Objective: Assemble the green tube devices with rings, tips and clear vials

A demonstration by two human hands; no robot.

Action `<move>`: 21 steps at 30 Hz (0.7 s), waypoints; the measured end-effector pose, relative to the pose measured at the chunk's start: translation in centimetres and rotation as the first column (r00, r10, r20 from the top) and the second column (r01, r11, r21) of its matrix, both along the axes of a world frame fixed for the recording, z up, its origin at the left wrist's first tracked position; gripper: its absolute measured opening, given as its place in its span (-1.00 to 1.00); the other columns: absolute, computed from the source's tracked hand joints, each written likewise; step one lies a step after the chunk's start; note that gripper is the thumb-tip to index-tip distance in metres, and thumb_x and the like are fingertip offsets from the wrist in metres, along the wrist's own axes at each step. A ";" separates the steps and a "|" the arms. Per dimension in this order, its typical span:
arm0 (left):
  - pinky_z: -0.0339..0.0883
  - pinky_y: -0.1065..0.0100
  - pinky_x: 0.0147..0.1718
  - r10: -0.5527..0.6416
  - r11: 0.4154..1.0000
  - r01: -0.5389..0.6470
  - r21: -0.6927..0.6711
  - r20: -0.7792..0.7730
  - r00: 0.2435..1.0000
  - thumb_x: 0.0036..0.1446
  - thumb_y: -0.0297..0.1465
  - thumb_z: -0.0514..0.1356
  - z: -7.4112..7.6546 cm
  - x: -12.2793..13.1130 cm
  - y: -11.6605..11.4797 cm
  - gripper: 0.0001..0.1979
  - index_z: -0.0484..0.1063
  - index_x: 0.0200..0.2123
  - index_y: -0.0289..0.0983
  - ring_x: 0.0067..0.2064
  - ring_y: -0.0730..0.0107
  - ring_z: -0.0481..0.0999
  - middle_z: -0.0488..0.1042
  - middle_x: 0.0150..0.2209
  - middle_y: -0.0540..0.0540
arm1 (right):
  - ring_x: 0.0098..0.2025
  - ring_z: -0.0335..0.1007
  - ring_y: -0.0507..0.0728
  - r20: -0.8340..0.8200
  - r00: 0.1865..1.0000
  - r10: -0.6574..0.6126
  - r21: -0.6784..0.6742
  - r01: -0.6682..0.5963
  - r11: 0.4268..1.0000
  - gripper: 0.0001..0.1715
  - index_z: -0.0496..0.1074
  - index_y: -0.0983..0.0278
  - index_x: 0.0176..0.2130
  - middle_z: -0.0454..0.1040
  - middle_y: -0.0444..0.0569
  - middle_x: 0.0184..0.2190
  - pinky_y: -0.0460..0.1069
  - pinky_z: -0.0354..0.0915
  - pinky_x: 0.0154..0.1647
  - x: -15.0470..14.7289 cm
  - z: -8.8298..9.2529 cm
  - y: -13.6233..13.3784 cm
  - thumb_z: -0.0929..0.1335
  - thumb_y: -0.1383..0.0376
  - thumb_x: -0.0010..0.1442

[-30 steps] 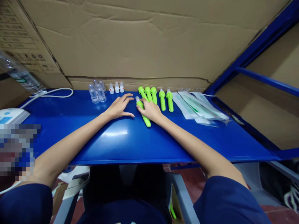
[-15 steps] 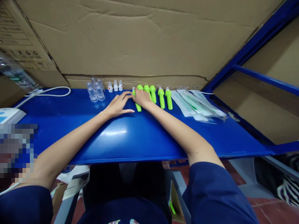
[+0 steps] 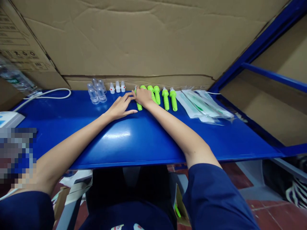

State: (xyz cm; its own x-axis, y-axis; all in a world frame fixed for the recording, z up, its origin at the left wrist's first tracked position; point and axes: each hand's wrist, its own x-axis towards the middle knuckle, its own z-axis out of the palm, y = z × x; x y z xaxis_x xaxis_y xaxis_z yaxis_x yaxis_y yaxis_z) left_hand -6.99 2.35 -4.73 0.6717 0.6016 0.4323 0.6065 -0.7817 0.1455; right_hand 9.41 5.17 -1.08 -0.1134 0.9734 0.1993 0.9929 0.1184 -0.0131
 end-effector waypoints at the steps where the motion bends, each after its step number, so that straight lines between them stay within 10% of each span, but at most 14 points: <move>1: 0.36 -0.01 0.18 0.003 1.000 -0.003 0.000 0.001 1.000 0.34 0.00 0.21 0.0 0.0 0.0 -0.35 0.29 0.29 -0.32 0.36 -0.18 0.37 0.27 0.38 -0.46 | 0.12 0.54 0.44 -0.008 1.000 -0.006 0.023 0.006 1.000 -0.36 0.37 0.44 0.25 0.58 0.39 0.05 0.14 0.34 -0.01 -0.1 0.1 -0.1 0.06 0.10 0.54; 12: 0.33 -0.04 0.23 0.052 0.998 -0.052 -0.031 0.002 0.999 0.44 -0.11 0.04 0.5 -0.1 -0.6 -0.47 0.29 0.28 -0.34 0.39 -0.13 0.35 0.28 0.38 -0.43 | 0.11 0.54 0.47 -0.108 0.976 -0.191 0.166 0.207 0.964 -0.45 0.45 0.43 0.17 0.58 0.37 0.03 0.22 0.35 0.02 6.3 3.1 -0.3 0.09 0.20 0.52; 21: 0.36 -0.06 0.20 0.125 0.992 -0.124 -0.037 0.031 0.992 0.43 -0.15 0.05 0.4 -0.4 -0.5 -0.52 0.31 0.25 -0.32 0.38 -0.11 0.36 0.28 0.37 -0.42 | 0.06 0.55 0.50 -0.106 0.983 -0.152 0.164 0.169 0.972 -0.47 0.49 0.42 0.09 0.60 0.38 -0.01 0.24 0.36 -0.01 8.3 0.1 -0.3 0.10 0.22 0.48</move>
State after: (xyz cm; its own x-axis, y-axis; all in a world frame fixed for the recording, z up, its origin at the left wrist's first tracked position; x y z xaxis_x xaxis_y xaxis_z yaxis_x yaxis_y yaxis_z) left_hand -7.39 1.87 -4.33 0.5761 0.6950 0.4301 0.6934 -0.6942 0.1930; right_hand 17.74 4.89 -1.00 0.0682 0.9276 0.3674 0.9945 -0.0340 -0.0988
